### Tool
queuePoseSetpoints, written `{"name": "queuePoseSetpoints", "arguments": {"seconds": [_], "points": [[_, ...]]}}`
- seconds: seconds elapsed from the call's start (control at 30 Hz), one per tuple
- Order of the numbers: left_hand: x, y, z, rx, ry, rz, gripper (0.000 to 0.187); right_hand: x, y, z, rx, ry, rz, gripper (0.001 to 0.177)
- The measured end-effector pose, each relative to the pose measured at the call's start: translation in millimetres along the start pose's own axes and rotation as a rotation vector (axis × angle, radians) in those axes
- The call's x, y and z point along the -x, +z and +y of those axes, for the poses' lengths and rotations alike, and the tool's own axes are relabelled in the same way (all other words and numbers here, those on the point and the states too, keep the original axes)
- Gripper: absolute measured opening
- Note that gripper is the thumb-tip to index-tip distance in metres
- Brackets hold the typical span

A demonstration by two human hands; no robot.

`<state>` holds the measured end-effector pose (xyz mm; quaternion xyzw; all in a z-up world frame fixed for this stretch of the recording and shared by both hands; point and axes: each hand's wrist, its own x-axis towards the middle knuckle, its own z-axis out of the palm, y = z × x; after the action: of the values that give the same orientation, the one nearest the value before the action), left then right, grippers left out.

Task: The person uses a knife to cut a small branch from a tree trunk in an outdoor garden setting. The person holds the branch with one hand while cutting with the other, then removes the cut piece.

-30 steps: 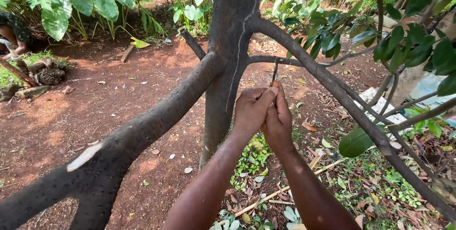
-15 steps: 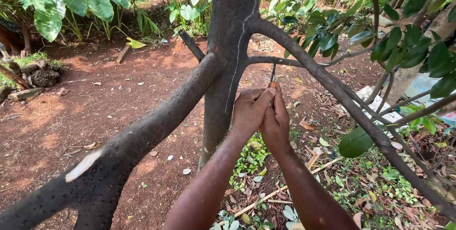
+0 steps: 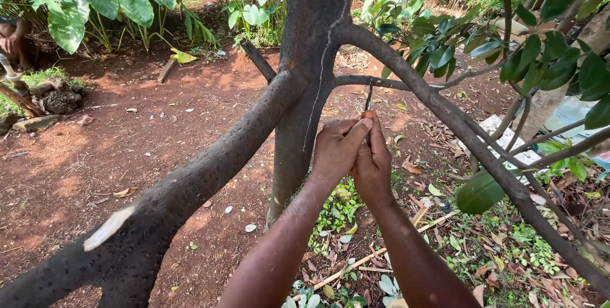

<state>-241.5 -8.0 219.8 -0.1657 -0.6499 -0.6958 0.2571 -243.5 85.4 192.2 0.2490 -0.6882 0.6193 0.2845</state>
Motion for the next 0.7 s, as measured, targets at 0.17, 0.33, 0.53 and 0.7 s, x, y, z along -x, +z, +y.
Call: {"name": "queuePoseSetpoints", "arguments": {"seconds": [0.17, 0.33, 0.53, 0.7], "points": [[-2.5, 0.7, -12.7, -0.028, -0.009, 0.004, 0.036, -7.9, 1.9, -16.0, 0.037, 0.046, -0.02, 0.051], [-11.5, 3.8, -6.6, -0.073, -0.123, 0.033, 0.039, -15.2, 2.9, -30.9, 0.068, 0.08, -0.036, 0.051], [-24.0, 0.0, 46.9, -0.163, -0.309, -0.029, 0.053, -25.3, 4.4, -53.7, 0.01, 0.223, -0.035, 0.051], [-22.3, -0.5, 53.3, -0.185, -0.327, -0.07, 0.056, -21.8, 5.2, -69.4, 0.014, 0.274, -0.018, 0.05]]}}
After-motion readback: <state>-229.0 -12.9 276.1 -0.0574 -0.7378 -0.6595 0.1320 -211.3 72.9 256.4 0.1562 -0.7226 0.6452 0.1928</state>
